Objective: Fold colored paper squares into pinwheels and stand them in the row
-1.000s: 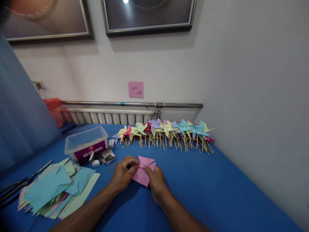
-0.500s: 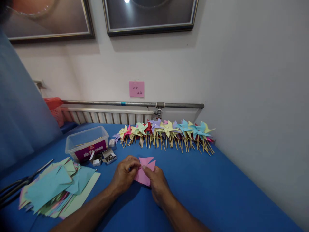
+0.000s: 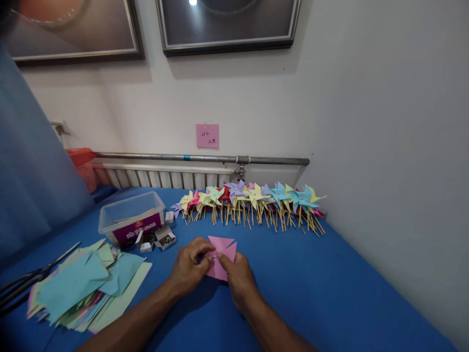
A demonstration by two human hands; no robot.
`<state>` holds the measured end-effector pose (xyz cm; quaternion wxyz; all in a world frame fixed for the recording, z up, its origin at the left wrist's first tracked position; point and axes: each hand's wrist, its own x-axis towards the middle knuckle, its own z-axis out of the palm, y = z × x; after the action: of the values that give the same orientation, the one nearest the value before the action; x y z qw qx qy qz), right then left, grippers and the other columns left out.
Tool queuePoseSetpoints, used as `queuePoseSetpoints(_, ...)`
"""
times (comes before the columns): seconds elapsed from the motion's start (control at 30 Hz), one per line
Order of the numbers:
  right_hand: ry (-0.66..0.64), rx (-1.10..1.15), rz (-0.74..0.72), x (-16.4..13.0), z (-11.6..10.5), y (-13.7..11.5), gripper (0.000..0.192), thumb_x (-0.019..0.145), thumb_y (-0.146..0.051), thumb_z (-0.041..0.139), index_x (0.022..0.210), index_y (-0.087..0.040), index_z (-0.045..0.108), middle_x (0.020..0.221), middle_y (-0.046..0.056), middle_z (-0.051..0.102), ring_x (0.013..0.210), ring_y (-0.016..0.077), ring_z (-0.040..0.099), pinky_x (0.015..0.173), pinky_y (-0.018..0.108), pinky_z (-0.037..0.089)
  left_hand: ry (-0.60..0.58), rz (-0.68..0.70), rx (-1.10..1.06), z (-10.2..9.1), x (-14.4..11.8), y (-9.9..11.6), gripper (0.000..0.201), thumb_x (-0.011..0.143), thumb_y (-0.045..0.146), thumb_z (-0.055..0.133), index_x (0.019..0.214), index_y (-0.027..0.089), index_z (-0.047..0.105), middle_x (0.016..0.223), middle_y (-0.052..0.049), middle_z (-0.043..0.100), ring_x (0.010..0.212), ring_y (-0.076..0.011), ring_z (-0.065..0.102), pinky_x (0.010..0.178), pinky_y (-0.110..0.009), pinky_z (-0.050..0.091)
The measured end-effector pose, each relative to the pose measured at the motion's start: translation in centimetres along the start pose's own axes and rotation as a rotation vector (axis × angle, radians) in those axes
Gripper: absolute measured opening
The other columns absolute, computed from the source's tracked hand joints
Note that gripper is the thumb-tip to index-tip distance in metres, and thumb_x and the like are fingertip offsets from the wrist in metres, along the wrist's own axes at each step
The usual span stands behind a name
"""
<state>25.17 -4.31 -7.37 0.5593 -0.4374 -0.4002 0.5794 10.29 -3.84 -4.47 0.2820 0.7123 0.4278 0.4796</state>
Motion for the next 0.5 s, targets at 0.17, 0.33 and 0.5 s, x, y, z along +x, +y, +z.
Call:
queuePoseSetpoints(0.17,0.001,-0.114,-0.030,0.38,-0.58,0.43,0.044,0.072,-0.050,0.078,0.099,-0.015,0.073,0.081,0.007,0.077,0.070,0.0248,0.069,0.067,0.035,0.053,0.064,-0.453,-0.302,-0.27,0.81,0.48,0.018,0.071,0.033,0.064,0.074,0.015,0.063,0.060,0.002,0.055,0.055,-0.0114,0.046,0.055,-0.025,0.035)
queuePoseSetpoints(0.33,-0.056,-0.185,-0.051,0.09,-0.32,-0.13,0.044,0.074,-0.050,0.075,0.100,-0.014,0.073,0.081,0.007,0.076,0.072,0.0236,0.068,0.068,0.032,0.052,-0.028,-0.625,-0.555,-0.36,0.99,0.41,0.025,0.058,0.036,0.071,0.062,0.016,0.058,0.051,0.004,0.050,0.048,-0.0086,0.039,0.051,-0.024,0.029)
queuePoseSetpoints(0.5,-0.032,-0.281,-0.044,-0.04,-0.19,-0.30,0.045,0.072,-0.052,0.076,0.095,-0.014,0.075,0.074,0.004,0.074,0.066,0.0212,0.065,0.060,0.029,0.048,-0.022,-0.633,-0.471,0.09,0.72,0.17,0.030,0.052,0.034,0.078,0.059,0.017,0.054,0.049,0.005,0.050,0.047,-0.0079,0.039,0.049,-0.024,0.028)
